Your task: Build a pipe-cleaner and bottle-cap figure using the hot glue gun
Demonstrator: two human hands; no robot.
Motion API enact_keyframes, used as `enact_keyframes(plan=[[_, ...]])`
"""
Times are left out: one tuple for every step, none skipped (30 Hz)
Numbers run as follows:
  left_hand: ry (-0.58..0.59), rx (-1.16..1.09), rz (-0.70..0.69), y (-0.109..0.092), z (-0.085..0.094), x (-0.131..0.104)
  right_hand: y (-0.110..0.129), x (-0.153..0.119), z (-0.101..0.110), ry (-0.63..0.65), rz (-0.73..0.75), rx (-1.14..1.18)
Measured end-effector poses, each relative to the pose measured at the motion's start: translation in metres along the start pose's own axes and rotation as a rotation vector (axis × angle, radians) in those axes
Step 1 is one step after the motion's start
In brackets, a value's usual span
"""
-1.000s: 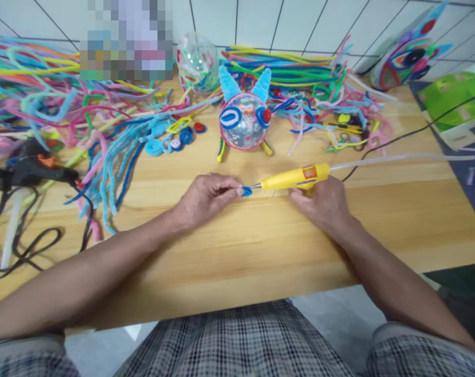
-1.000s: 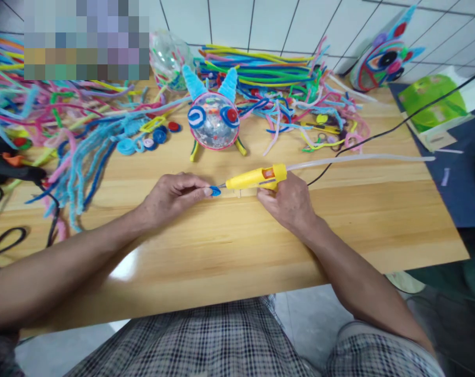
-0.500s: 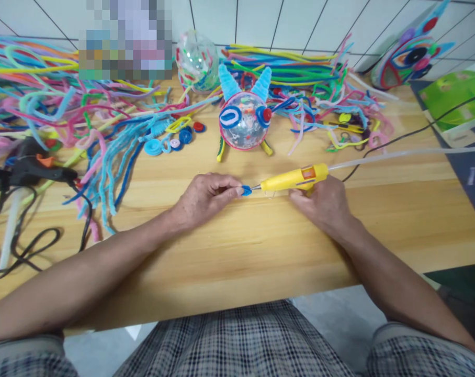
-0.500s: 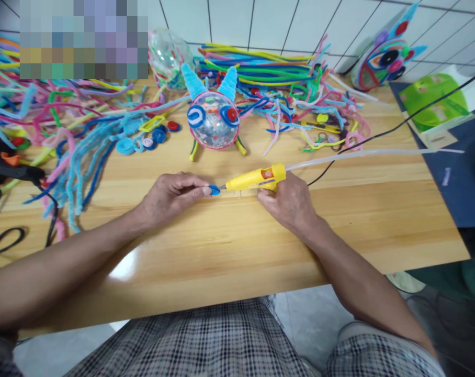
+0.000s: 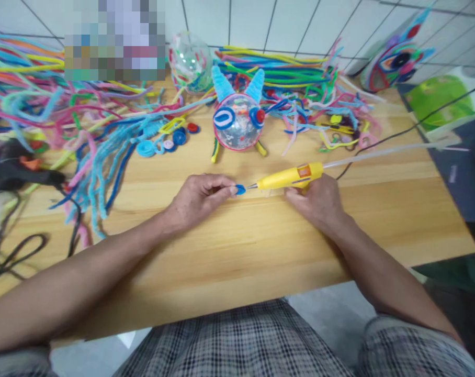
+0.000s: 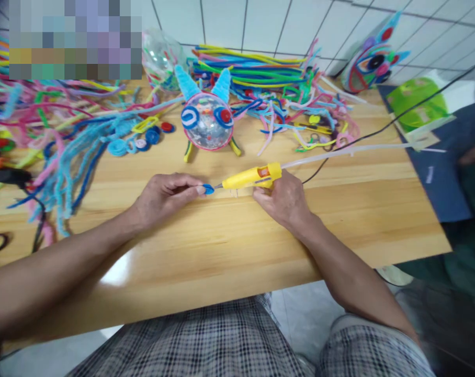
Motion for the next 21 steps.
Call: enact_keyframes(plan=[[-0.008,0.008,0.004,0.001,0.0,0.0,0.0,0.002,0.001,-0.013,-0.019,-0.011],[-0.017,0.016,0.002,0.002,0.0,0.0,-0.001,0.004,0.002,-0.028,-0.041,-0.016],[-0.026,0.024,-0.004,0.003,0.0,0.0,-0.004,0.007,0.005,-0.048,-0.062,-0.012],[-0.032,0.03,-0.013,0.004,0.001,0.001,-0.007,0.011,0.01,-0.076,-0.082,-0.001],[-0.036,0.035,-0.019,0.005,0.001,0.001,-0.013,0.016,0.018,-0.113,-0.102,0.005],[-0.039,0.036,-0.023,0.006,0.001,0.002,-0.022,0.02,0.027,-0.162,-0.123,0.002],[-0.041,0.037,-0.024,0.006,0.001,0.002,-0.033,0.024,0.04,-0.217,-0.148,-0.017],[-0.043,0.038,-0.023,0.006,0.001,0.002,-0.047,0.027,0.054,-0.272,-0.181,-0.051],[-0.044,0.04,-0.023,0.006,0.001,0.002,-0.063,0.029,0.069,-0.327,-0.222,-0.091],[-0.045,0.041,-0.025,0.006,0.001,0.003,-0.08,0.03,0.084,-0.378,-0.273,-0.134],[-0.045,0.044,-0.028,0.006,0.001,0.003,-0.098,0.029,0.098,-0.396,-0.335,-0.177],[-0.042,0.048,-0.032,0.006,0.001,0.003,-0.116,0.026,0.109,-0.39,-0.403,-0.214],[-0.037,0.054,-0.038,0.006,0.001,0.003,-0.133,0.022,0.118,-0.369,-0.484,-0.249],[-0.032,0.059,-0.044,0.006,0.001,0.004,-0.149,0.016,0.124,-0.353,-0.583,-0.283],[-0.026,0.064,-0.052,0.007,0.001,0.004,-0.162,0.01,0.127,-0.335,-0.66,-0.301],[-0.022,0.067,-0.059,0.007,0.001,0.004,-0.173,0.004,0.128,-0.33,-0.701,-0.31],[-0.019,0.069,-0.064,0.007,0.001,0.005,-0.182,-0.002,0.127,-0.329,-0.737,-0.318],[-0.017,0.07,-0.066,0.008,0.001,0.005,-0.19,-0.007,0.124,-0.329,-0.769,-0.325],[-0.014,0.071,-0.066,0.008,0.001,0.005,-0.196,-0.012,0.12,-0.327,-0.794,-0.328],[-0.014,0.071,-0.062,0.009,0.0,0.005,-0.201,-0.016,0.117,-0.325,-0.819,-0.331],[-0.013,0.071,-0.058,0.009,0.0,0.005,-0.205,-0.019,0.113,-0.322,-0.842,-0.332]])
Point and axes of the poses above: each hand's wrist, its own x-axis towards the middle knuckle, its own z-axis out of the back of the hand, y = z × x, the point moved 2 cm from there along x, towards the middle knuckle, and after that the axes turned 9 degrees about z, right-handed, at the moved point
